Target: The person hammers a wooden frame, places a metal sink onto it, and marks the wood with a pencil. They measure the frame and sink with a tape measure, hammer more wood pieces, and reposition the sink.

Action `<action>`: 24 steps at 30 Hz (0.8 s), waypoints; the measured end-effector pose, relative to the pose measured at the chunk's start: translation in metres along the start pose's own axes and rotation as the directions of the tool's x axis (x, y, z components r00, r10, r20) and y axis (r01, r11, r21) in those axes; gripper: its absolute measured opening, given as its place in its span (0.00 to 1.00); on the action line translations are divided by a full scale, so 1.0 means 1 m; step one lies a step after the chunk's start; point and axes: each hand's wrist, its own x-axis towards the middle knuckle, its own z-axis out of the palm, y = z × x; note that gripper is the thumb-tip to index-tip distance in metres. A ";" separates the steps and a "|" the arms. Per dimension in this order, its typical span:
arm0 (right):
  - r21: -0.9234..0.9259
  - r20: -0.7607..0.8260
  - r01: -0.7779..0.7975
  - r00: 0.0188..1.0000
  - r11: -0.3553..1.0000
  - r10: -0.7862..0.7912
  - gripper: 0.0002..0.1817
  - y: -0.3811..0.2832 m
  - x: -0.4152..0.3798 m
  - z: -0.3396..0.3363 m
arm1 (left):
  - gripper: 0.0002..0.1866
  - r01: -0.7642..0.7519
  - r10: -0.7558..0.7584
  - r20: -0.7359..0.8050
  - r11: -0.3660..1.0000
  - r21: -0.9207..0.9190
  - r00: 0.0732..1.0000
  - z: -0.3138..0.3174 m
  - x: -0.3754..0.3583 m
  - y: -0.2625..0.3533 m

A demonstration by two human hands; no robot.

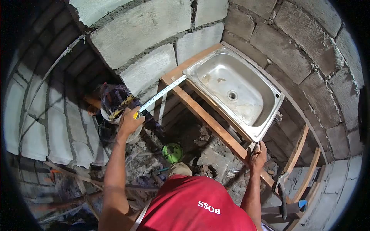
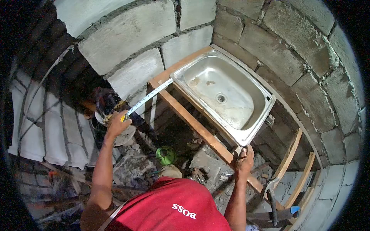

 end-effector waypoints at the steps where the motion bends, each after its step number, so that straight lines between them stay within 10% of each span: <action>1: 0.022 0.010 -0.028 1.000 0.999 0.028 0.18 -0.002 0.001 -0.002 | 0.32 0.006 -0.006 -0.004 1.000 0.004 1.000 0.003 -0.001 -0.003; 24: 0.040 0.035 -0.017 0.999 0.999 0.015 0.20 0.005 0.008 -0.005 | 0.31 -0.041 0.038 -0.062 0.998 -0.038 0.997 0.018 -0.004 -0.007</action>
